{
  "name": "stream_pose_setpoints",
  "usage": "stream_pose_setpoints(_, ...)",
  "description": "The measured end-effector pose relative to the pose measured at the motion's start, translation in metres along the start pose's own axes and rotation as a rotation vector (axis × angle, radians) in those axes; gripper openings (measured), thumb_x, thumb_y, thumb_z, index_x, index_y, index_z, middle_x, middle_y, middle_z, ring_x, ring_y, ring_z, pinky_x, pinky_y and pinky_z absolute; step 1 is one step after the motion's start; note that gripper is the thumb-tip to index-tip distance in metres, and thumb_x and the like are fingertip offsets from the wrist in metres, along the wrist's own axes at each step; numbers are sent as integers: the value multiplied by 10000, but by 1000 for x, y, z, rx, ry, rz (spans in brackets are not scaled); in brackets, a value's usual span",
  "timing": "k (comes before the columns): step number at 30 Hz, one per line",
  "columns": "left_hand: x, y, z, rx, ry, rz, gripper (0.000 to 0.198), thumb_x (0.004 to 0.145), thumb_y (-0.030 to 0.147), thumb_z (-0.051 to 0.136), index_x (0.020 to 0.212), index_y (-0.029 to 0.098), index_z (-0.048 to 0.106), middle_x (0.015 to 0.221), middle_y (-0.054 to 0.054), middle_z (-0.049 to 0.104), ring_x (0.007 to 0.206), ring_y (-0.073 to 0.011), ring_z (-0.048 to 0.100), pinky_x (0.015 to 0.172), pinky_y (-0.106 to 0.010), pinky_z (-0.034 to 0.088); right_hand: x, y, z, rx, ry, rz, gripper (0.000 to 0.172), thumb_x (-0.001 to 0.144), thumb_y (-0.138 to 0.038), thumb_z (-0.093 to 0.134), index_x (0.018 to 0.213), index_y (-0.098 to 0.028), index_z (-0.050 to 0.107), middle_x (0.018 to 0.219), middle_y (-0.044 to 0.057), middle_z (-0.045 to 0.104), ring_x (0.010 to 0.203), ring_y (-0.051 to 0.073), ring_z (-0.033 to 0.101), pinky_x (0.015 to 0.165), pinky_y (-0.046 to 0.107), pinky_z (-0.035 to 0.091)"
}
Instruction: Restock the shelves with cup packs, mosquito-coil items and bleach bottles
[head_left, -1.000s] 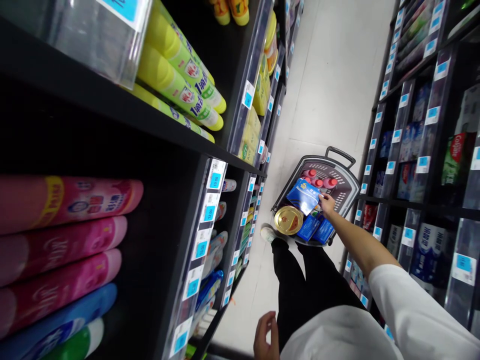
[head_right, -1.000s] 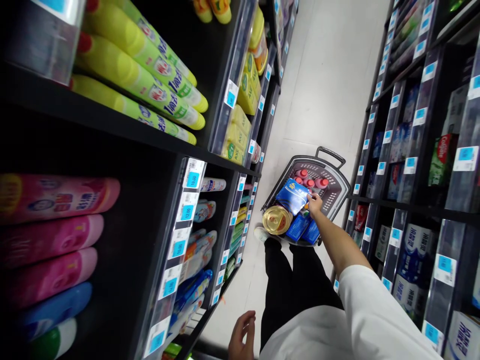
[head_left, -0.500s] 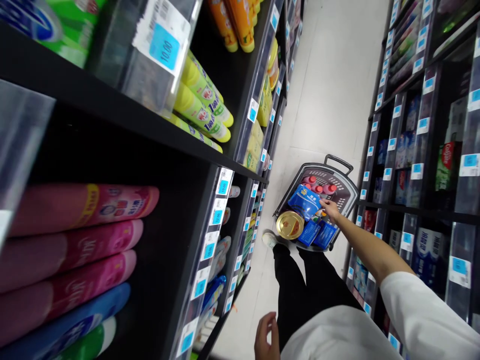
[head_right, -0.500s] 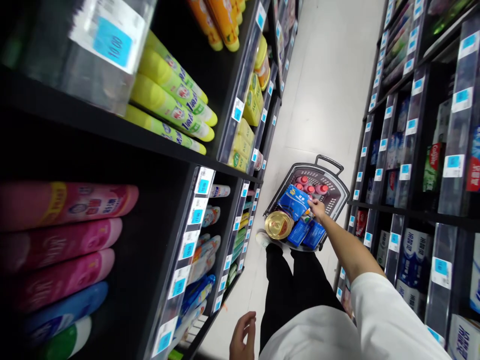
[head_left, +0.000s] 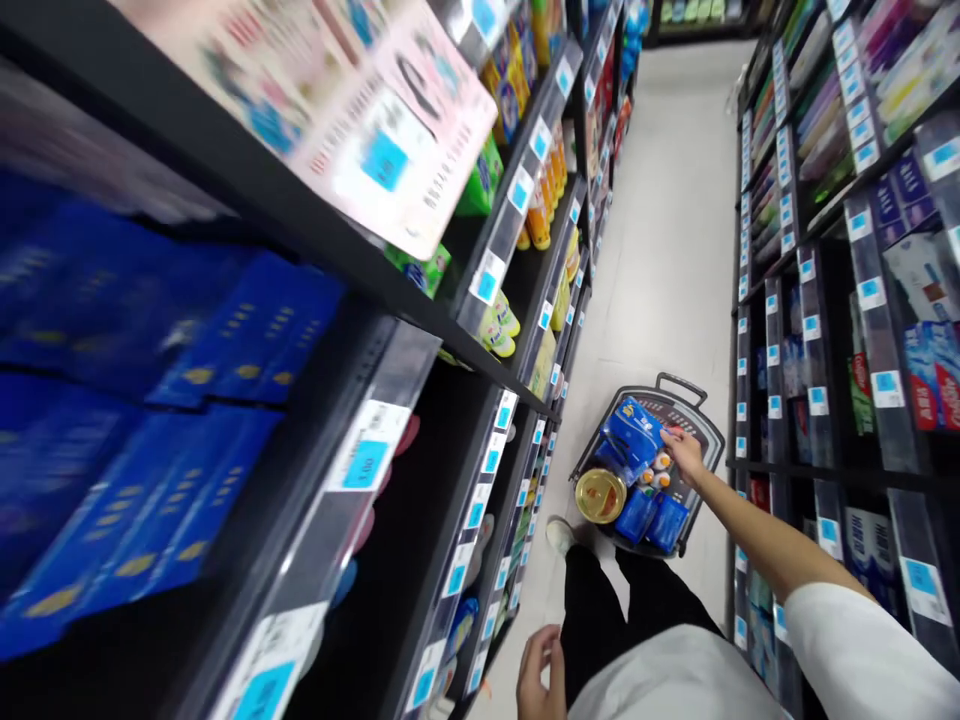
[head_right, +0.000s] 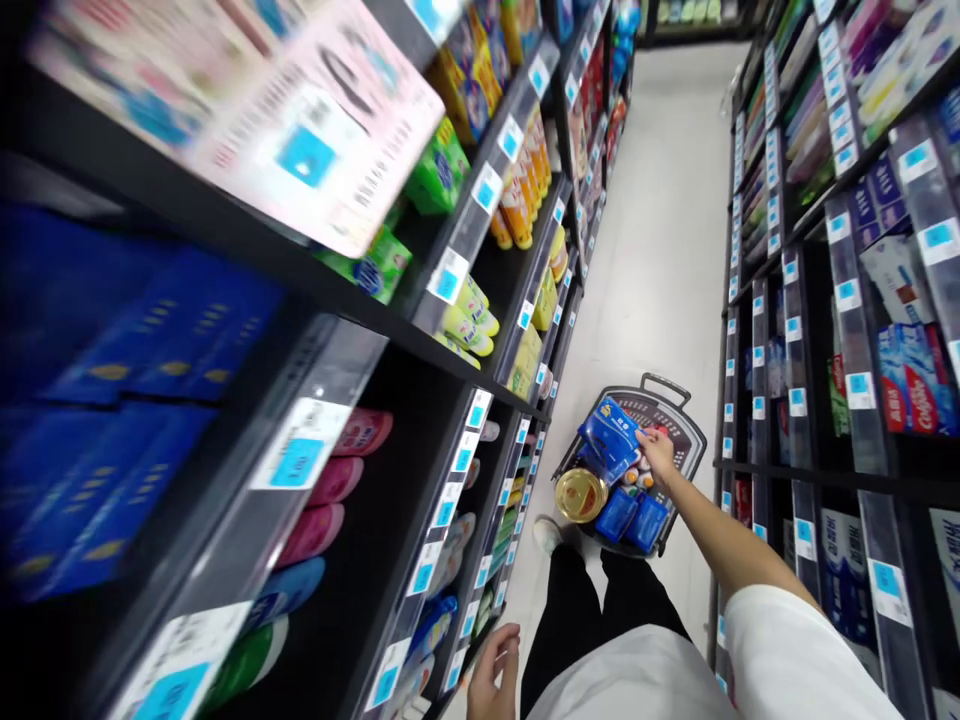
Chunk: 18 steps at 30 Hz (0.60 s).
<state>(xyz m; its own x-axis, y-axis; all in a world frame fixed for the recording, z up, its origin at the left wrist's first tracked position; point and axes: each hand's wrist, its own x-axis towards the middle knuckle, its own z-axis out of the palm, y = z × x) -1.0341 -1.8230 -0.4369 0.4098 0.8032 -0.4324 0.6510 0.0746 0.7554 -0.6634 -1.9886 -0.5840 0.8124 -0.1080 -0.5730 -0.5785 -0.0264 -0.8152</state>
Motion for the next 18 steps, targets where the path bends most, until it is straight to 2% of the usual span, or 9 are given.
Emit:
stream_pose_setpoints(2, 8, 21, -1, -58, -5, 29, 530, 766, 696, 661, 880, 186, 754, 980, -131, 744, 958, -278, 709, 804, -330, 587, -19, -39, -3, 34, -60, -42, 492, 599, -526, 911, 843, -177, 665, 636, 0, 660, 577, 164, 614, 563, 280, 509)
stream_pose_setpoints(5, 22, 58, -5, -141, -30, 72, 584, 709, 753, 687, 870, 196, 756, 987, -127, 743, 962, -287, 705, 811, -340, 585, -54, -103, -6, 75, -181, -135, 589, 507, -551, 937, 880, -171, 685, 673, -3, 681, 580, 154, 609, 563, 275, 492)
stream_pose_setpoints(9, 39, 111, -13, -274, -76, 116, 658, 638, 794, 723, 909, 195, 744, 1012, -132, 745, 980, -292, 699, 806, -331, 573, -109, -191, -3, 84, -381, -270, 577, 519, -540, 946, 895, -171, 711, 773, 27, 734, 684, 170, 660, 655, 289, 520)
stream_pose_setpoints(12, 44, 152, -21, -427, -121, 153, 743, 611, 790, 756, 1032, 179, 719, 1081, -161, 737, 1010, -294, 696, 777, -315, 570, -157, -250, 6, 49, -537, -355, 530, 553, -526, 943, 881, -179, 715, 762, 20, 740, 680, 161, 659, 669, 285, 514)
stream_pose_setpoints(15, 39, 189, -31, -543, -219, 207, 811, 630, 754, 779, 1195, 181, 672, 1187, -191, 705, 1013, -294, 694, 692, -307, 573, -203, -293, 19, 13, -647, -405, 507, 558, -516, 947, 850, -176, 712, 747, 24, 745, 658, 151, 653, 658, 276, 501)
stream_pose_setpoints(18, 27, 218, -46, -600, -334, 268, 770, 651, 719, 794, 1191, 181, 681, 1227, -196, 691, 1016, -293, 693, 667, -304, 577, -241, -320, 34, 10, -729, -399, 481, 564, -487, 953, 842, -177, 711, 720, 13, 734, 634, 142, 647, 643, 270, 502)
